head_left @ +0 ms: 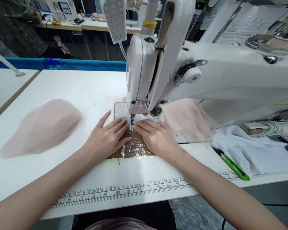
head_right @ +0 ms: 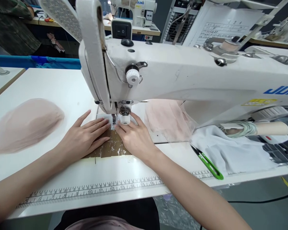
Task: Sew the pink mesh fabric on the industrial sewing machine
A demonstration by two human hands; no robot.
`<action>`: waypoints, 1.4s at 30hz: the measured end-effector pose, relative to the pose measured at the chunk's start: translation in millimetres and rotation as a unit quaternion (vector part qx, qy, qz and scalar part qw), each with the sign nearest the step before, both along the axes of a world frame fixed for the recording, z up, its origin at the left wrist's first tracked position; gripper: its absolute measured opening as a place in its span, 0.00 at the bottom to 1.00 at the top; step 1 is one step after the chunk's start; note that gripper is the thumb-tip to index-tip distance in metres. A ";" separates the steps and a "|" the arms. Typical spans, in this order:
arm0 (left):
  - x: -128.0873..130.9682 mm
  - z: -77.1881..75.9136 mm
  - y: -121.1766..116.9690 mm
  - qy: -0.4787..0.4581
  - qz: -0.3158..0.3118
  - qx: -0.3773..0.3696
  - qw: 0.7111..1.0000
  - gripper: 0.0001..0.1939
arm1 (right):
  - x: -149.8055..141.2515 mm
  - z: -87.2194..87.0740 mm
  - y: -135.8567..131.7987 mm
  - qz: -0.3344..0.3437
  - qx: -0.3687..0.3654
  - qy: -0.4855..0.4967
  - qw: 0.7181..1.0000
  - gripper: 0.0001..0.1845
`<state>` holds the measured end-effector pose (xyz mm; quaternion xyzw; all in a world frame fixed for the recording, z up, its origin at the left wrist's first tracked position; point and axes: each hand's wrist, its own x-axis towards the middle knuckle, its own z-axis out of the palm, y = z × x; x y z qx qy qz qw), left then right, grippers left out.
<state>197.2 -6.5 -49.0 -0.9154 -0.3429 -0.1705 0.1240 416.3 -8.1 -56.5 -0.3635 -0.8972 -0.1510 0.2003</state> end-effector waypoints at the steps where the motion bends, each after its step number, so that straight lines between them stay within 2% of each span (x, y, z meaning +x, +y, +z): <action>1: -0.3 -0.4 1.4 0.001 0.004 -0.005 1.000 0.21 | -0.2 0.0 0.9 -0.002 0.003 -0.001 1.000 0.17; 12: -0.6 -3.8 11.0 0.003 0.043 -0.047 0.998 0.25 | 1.9 4.8 -3.4 -0.019 -0.005 -0.007 1.000 0.17; 18: -5.5 -1.4 12.2 0.001 0.098 -0.019 0.995 0.22 | 0.2 9.5 -9.7 -0.012 -0.019 0.017 1.000 0.17; 21: -2.2 3.6 2.1 0.021 0.105 0.008 0.994 0.20 | -2.5 11.4 -11.9 -0.003 -0.038 0.052 0.998 0.19; 23: 3.5 7.3 -11.6 0.024 0.049 0.007 0.998 0.19 | -5.5 12.0 -12.9 0.025 -0.069 0.077 0.994 0.21; 25: 9.4 11.3 -27.0 0.000 -0.098 -0.004 0.995 0.15 | -8.6 11.7 -13.7 0.089 -0.104 0.074 0.988 0.21; 27: 12.4 15.7 -38.6 -0.031 -0.241 0.015 0.970 0.13 | -10.8 11.1 -14.5 0.166 -0.119 0.058 0.977 0.19; 28: 12.2 17.8 -41.5 -0.055 -0.268 0.038 0.961 0.11 | -11.2 11.0 -15.0 0.196 -0.113 0.060 0.972 0.17; 29: 10.8 19.4 -42.2 -0.084 -0.263 0.063 0.959 0.08 | -10.9 11.1 -15.5 0.215 -0.105 0.072 0.968 0.15; 30: 8.5 20.4 -40.6 -0.108 -0.220 0.083 0.966 0.06 | -10.0 11.6 -15.9 0.225 -0.098 0.087 0.965 0.14; 31: 5.9 20.5 -37.4 -0.118 -0.151 0.088 0.978 0.04 | -8.5 12.3 -16.3 0.230 -0.098 0.100 0.963 0.15; 33: 1.2 18.0 -27.9 -0.091 -0.007 0.052 0.995 0.06 | -4.5 14.2 -16.3 0.231 -0.115 0.109 0.960 0.18; 35: -1.4 12.9 -18.7 -0.039 0.062 -0.007 0.997 0.12 | -0.3 14.8 -14.7 0.227 -0.138 0.109 0.958 0.19; 37: -2.3 7.8 -13.5 -0.016 0.061 -0.026 0.998 0.12 | 2.2 13.1 -11.3 0.213 -0.147 0.121 0.958 0.19; 39: -3.2 5.3 -13.6 -0.019 0.050 -0.010 0.999 0.10 | 1.7 10.5 -8.6 0.189 -0.150 0.124 0.962 0.18; 42: -4.1 7.6 -17.8 -0.068 0.022 0.017 0.997 0.10 | -4.7 13.4 -11.8 0.141 -0.139 0.080 0.977 0.16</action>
